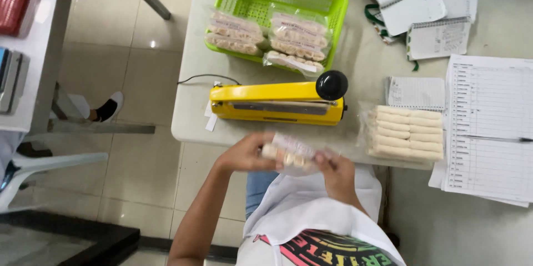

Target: The person places small quantities of lumpia into plastic bags and seals them using a yellow heat-sealing machine. The person repeats this for several bags, placing sealed packages into a green plastic basket.

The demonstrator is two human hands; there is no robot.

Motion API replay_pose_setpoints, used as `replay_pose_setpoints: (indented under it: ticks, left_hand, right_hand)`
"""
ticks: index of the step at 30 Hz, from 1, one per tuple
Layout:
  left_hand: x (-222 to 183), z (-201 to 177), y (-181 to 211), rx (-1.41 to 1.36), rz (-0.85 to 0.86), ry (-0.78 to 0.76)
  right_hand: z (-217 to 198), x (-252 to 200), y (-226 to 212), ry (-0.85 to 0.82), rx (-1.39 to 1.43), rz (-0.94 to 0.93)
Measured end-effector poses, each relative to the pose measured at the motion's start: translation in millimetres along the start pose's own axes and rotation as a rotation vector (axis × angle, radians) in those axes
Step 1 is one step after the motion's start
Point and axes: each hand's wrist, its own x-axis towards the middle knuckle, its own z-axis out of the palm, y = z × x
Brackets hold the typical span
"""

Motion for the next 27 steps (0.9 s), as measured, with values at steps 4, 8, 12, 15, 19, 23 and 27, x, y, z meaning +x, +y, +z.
replay_pose_setpoints:
  ticks: [4,8,12,15,19,23,27]
  left_hand:
    - [-8.2,16.1,61.6,0.508,0.242,-0.123]
    - [0.9,27.6,138.7,0.923,0.690,-0.076]
    - [8.1,2.8,228.7,0.991,0.785,0.049]
    - [25.5,-48.7,255.8,1.340,0.940,0.366]
    - [73.3,-156.5,234.3,1.515,0.771,0.642]
    - [135.1,-190.1,204.5,1.593,0.998,0.565]
    - [186.6,-209.5,122.6,1.338,1.110,0.457]
  right_hand:
    - [18.3,-14.6,-100.3,-0.330,-0.318,-0.580]
    - [23.5,-14.7,-177.5,-0.435,-0.441,-0.754]
    - [-7.1,-18.6,-180.6,-0.136,-0.185,-0.902]
    - [-49.3,-17.1,-165.4,0.126,-0.181,-0.854]
    - [-116.1,-32.4,-123.4,0.358,-0.361,-0.524]
    - [-178.8,-60.1,-83.5,0.603,-0.458,-0.281]
    - [-190.4,-70.5,-89.8,0.716,-0.489,-0.224]
